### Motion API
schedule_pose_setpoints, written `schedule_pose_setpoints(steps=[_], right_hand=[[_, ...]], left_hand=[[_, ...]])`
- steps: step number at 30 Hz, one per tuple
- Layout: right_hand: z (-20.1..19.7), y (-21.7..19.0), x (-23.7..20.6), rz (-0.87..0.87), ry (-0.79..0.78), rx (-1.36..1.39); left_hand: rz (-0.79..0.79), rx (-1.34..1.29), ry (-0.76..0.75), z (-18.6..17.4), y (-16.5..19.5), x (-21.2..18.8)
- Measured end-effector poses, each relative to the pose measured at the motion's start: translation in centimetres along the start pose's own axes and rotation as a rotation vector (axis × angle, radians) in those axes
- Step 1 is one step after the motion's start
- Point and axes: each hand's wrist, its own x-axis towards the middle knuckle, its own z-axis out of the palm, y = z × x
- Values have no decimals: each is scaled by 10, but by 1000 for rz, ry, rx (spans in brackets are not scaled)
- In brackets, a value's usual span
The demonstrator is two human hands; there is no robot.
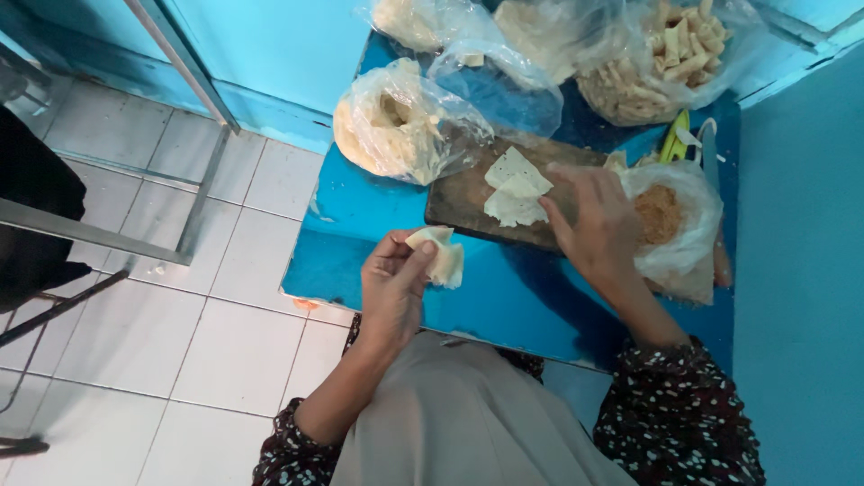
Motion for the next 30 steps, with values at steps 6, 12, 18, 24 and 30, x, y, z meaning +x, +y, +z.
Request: schedule_pose_setpoints(steps=[6,12,18,24,30], right_hand=[[7,-2,12,-192,-134,222],[24,-1,13,-82,-194,166],[43,10,22,-111,-63,148],[48,25,29,100,-54,202],[51,36,47,37,-93,308]], left_hand=[[-23,22,-7,1,-5,1],[-30,28,-20,2,-5,-1],[-43,12,-25,5,-4,0],[-51,-12,-33,5,-5,-1],[-70,8,-33,4,-7,0]])
